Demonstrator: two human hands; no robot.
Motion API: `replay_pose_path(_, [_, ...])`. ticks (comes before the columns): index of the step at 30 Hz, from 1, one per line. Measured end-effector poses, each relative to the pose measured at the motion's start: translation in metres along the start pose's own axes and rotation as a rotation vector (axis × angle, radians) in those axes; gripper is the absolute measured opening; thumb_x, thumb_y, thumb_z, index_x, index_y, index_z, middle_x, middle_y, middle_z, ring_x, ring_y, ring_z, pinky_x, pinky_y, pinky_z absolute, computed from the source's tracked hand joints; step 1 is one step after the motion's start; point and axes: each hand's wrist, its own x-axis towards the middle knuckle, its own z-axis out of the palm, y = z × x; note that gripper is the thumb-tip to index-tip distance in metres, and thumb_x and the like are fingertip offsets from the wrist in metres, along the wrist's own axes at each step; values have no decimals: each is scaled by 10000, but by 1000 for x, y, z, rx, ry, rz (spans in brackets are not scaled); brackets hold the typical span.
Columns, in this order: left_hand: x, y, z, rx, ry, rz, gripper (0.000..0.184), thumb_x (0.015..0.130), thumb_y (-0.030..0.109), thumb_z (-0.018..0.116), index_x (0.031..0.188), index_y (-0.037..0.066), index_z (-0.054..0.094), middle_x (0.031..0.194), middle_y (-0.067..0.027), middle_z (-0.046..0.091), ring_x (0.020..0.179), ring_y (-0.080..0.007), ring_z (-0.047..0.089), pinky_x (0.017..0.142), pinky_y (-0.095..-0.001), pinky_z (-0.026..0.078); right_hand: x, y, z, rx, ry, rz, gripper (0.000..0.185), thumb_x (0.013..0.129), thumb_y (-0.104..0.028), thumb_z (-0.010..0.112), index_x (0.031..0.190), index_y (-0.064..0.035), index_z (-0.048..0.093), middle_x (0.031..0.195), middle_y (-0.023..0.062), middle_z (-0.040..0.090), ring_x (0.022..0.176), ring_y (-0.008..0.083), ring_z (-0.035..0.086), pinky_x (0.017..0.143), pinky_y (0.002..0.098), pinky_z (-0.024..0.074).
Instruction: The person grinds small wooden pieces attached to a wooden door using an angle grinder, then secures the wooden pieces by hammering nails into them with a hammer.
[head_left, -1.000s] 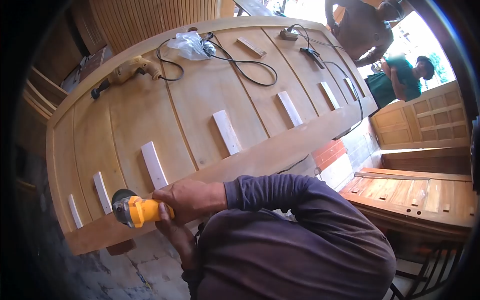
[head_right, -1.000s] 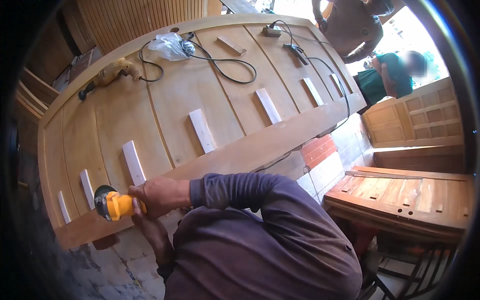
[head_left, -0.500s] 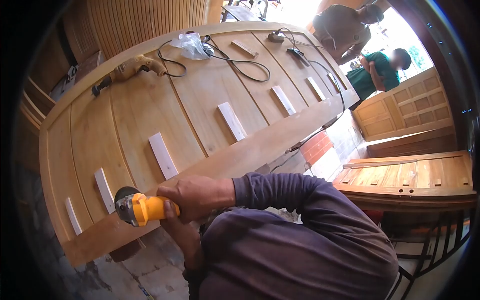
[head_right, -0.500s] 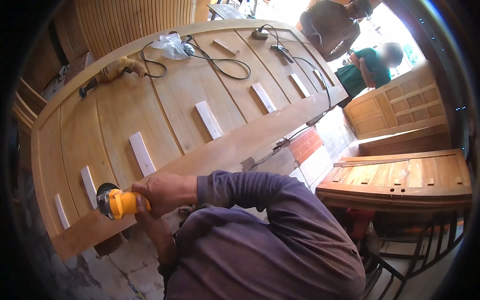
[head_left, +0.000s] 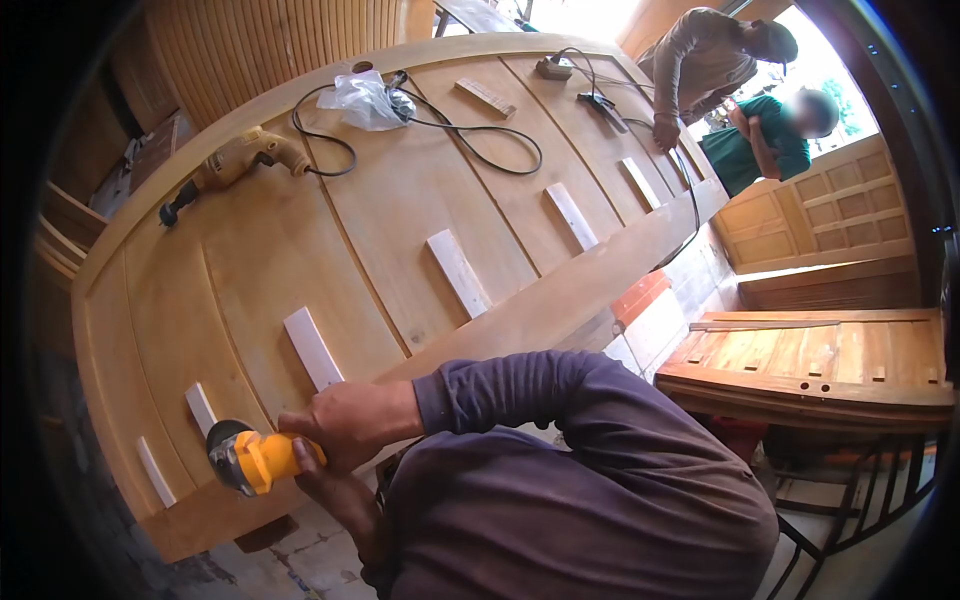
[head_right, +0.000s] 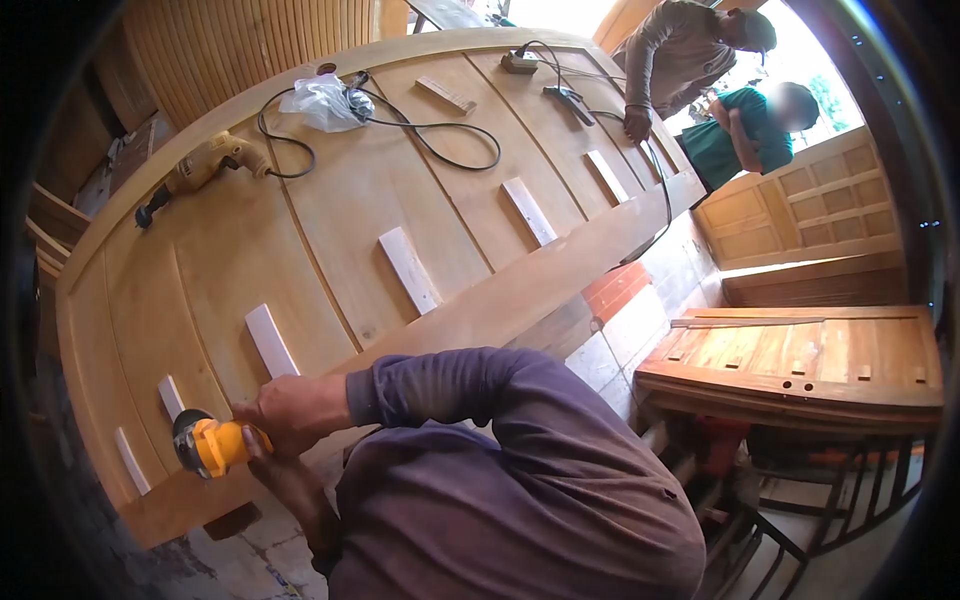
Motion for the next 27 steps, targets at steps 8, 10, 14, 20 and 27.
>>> replay_pose_path(8, [13,8,10,-35,-4,29,554,1106,389,539,1430,-57,490,1288,-130,614,1234,-200,608,1116,-361,453,14,-3,-14,-25,-47,62,600,792,-248,785,1302,-15,569,858,254,717,865,469,722,758,521,566])
replay_pose_path(10, [20,6,2,-63,-42,5,611,1104,418,556,1485,-50,459,1379,-139,583,1299,-198,573,1156,-372,414,17,-7,-15,-58,-33,89,611,782,-251,789,1310,-29,578,860,249,719,866,464,724,755,520,566])
replay_pose_path(14, [27,9,-8,-66,-107,-38,632,1101,424,566,1506,-45,441,1411,-142,566,1334,-190,551,1174,-379,391,20,-12,-10,-52,2,106,629,769,-267,797,1319,-62,572,826,231,712,841,460,721,736,523,563])
replay_pose_path(20, [27,25,-4,-70,-82,-19,603,1087,426,588,1447,-48,494,1348,-131,599,1244,-189,606,1099,-372,459,24,-16,0,-78,65,105,651,770,-298,805,1337,-98,555,787,219,702,802,458,714,706,539,556])
replay_pose_path(27, [10,41,-11,30,1,0,451,973,302,772,1231,-46,646,1129,-87,690,1013,-166,672,888,-337,549,37,-23,11,-86,-113,142,657,814,-280,806,1382,-100,527,882,247,728,858,489,722,766,534,580])
